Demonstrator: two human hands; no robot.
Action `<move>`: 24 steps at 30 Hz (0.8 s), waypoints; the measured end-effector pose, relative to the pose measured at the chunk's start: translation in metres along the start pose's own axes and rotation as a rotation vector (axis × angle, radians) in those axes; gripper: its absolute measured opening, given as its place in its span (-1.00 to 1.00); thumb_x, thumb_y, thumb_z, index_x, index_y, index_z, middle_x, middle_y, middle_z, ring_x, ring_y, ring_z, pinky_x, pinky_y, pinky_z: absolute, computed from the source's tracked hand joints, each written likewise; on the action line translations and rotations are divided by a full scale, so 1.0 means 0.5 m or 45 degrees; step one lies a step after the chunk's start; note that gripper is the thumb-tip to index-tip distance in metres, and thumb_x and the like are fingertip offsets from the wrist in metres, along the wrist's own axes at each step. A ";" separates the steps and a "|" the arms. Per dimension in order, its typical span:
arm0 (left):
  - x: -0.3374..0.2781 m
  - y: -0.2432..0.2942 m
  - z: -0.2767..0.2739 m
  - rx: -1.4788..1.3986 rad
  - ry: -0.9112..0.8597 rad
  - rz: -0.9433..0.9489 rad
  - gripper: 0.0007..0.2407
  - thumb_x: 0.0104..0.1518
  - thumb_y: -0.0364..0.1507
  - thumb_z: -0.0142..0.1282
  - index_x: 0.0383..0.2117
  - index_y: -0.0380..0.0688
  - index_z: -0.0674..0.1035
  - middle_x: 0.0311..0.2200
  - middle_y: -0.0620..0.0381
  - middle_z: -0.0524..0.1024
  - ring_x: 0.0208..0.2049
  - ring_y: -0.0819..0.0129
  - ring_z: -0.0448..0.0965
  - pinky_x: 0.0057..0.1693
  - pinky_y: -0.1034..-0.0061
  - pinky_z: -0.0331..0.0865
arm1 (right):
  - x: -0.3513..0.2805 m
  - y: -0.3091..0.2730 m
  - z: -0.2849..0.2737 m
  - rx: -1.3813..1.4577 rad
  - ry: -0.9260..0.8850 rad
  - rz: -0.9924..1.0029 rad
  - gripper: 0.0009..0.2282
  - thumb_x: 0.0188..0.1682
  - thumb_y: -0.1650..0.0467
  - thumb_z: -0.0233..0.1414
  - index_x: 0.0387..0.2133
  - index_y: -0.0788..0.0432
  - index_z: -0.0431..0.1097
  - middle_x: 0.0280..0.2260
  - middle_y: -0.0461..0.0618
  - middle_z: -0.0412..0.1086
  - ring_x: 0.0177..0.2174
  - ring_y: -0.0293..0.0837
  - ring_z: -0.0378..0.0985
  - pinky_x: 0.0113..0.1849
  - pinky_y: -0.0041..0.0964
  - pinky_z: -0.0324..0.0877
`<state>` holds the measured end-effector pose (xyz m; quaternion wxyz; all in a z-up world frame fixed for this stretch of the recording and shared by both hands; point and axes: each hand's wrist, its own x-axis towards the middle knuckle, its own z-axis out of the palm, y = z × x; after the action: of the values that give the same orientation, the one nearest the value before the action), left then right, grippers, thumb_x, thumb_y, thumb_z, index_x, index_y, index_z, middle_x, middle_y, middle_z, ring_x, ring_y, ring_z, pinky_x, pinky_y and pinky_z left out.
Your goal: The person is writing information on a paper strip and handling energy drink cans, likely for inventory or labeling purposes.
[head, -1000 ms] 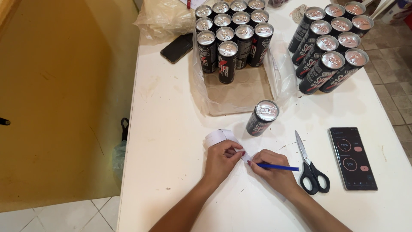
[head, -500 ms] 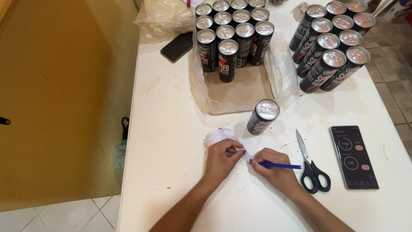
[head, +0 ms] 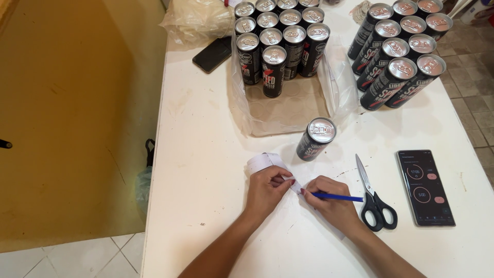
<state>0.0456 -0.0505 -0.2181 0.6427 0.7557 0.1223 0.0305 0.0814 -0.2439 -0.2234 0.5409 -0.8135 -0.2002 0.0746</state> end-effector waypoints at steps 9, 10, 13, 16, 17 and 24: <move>0.000 0.002 0.000 -0.006 -0.004 0.004 -0.94 0.04 -0.52 0.35 -0.41 -0.07 0.69 -0.43 0.21 0.71 -0.40 0.51 0.68 -0.16 0.67 0.60 | 0.003 -0.015 -0.003 -0.019 -0.002 0.012 -0.87 -0.19 0.51 0.16 -0.70 0.23 0.45 -0.55 -0.07 0.55 -0.44 -0.24 0.62 -0.36 -0.40 0.38; 0.000 0.000 0.000 -0.004 -0.003 0.003 -0.94 0.04 -0.52 0.35 -0.41 -0.07 0.69 -0.43 0.21 0.71 -0.40 0.51 0.68 -0.16 0.67 0.60 | 0.002 -0.014 -0.004 -0.017 -0.001 0.012 -0.87 -0.19 0.51 0.16 -0.70 0.23 0.45 -0.55 -0.07 0.55 -0.44 -0.24 0.62 -0.36 -0.40 0.38; -0.001 0.000 0.000 0.003 -0.002 0.026 -0.93 0.04 -0.53 0.36 -0.40 -0.05 0.69 -0.43 0.21 0.71 -0.40 0.50 0.69 -0.16 0.67 0.61 | 0.000 -0.015 -0.003 0.032 0.015 0.034 -0.83 -0.19 0.53 0.18 -0.73 0.25 0.38 -0.60 -0.07 0.48 -0.45 -0.23 0.60 -0.37 -0.39 0.35; 0.001 0.005 -0.001 -0.015 -0.012 -0.013 -0.94 0.05 -0.53 0.34 -0.41 -0.06 0.69 -0.43 0.21 0.71 -0.39 0.50 0.69 -0.16 0.67 0.60 | 0.001 -0.016 -0.004 0.015 0.045 0.015 -0.85 -0.20 0.53 0.14 -0.73 0.24 0.40 -0.57 -0.03 0.51 -0.45 -0.22 0.61 -0.35 -0.40 0.37; 0.000 0.005 0.000 -0.006 -0.007 -0.031 -0.93 0.04 -0.52 0.35 -0.40 -0.05 0.70 -0.43 0.21 0.71 -0.40 0.50 0.69 -0.15 0.67 0.60 | 0.001 -0.014 -0.003 0.005 0.043 0.020 -0.85 -0.19 0.53 0.14 -0.72 0.24 0.41 -0.56 -0.03 0.51 -0.46 -0.23 0.60 -0.35 -0.40 0.37; -0.001 0.009 -0.001 -0.001 -0.006 -0.034 -0.95 0.05 -0.51 0.34 -0.41 -0.06 0.69 -0.43 0.21 0.71 -0.40 0.51 0.69 -0.15 0.67 0.60 | 0.001 -0.011 -0.003 0.010 0.037 0.017 -0.82 -0.18 0.52 0.13 -0.74 0.24 0.36 -0.59 -0.04 0.48 -0.44 -0.21 0.62 -0.36 -0.38 0.36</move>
<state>0.0455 -0.0510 -0.2138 0.6437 0.7538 0.1308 0.0204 0.0810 -0.2433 -0.2176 0.5465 -0.8136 -0.1867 0.0673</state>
